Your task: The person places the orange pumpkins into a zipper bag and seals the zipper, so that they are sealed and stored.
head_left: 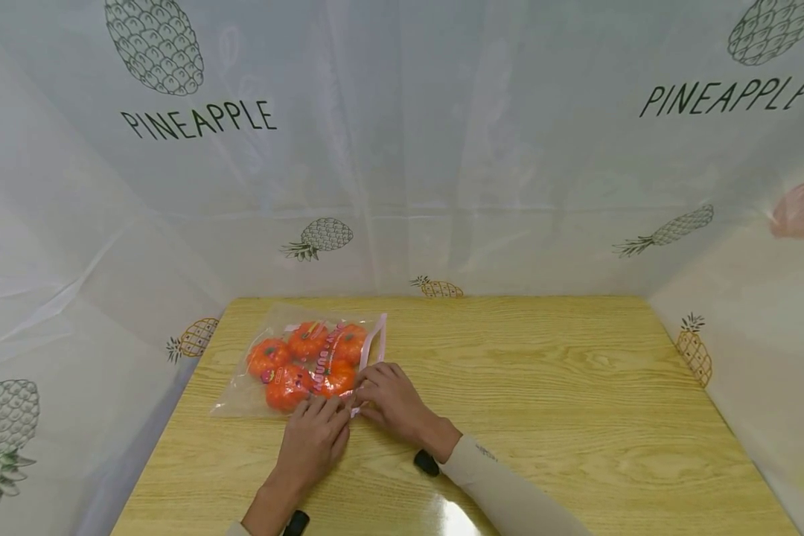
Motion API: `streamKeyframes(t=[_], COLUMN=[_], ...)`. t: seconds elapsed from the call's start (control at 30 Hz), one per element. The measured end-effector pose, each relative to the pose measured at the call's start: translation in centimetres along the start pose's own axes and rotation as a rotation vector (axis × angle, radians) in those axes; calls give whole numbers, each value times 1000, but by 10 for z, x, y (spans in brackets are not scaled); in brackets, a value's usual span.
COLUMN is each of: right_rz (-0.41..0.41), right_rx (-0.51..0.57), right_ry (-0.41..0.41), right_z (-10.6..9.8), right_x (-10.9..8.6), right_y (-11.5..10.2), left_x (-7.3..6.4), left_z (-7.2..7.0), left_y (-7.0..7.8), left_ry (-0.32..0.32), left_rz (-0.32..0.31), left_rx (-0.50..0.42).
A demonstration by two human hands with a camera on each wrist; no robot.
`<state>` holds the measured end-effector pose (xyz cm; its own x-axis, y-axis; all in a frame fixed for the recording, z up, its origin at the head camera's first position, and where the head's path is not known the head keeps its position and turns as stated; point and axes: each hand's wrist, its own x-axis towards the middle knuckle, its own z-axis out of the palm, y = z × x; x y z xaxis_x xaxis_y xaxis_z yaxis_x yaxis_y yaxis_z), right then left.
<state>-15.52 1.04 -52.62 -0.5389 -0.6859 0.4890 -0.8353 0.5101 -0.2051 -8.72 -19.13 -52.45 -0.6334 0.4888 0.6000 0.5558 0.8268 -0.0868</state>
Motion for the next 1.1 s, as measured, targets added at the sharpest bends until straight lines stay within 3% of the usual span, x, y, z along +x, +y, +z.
streamKeyframes(t=[0.23, 0.6, 0.93, 1.1], right_rz=[-10, -16, -76, -50], right_rx=[6, 63, 11, -8], right_ry=[9, 13, 7, -4], right_z=[-1, -1, -2, -4], right_x=[-1, -3, -3, -1], right_y=[-2, -4, 5, 14], left_x=[5, 8, 7, 6], left_z=[-1, -2, 1, 0], left_y=[1, 3, 3, 3], left_ry=[-16, 19, 63, 100], left_rz=[-40, 3, 49, 50], left_rx=[-20, 18, 45, 26])
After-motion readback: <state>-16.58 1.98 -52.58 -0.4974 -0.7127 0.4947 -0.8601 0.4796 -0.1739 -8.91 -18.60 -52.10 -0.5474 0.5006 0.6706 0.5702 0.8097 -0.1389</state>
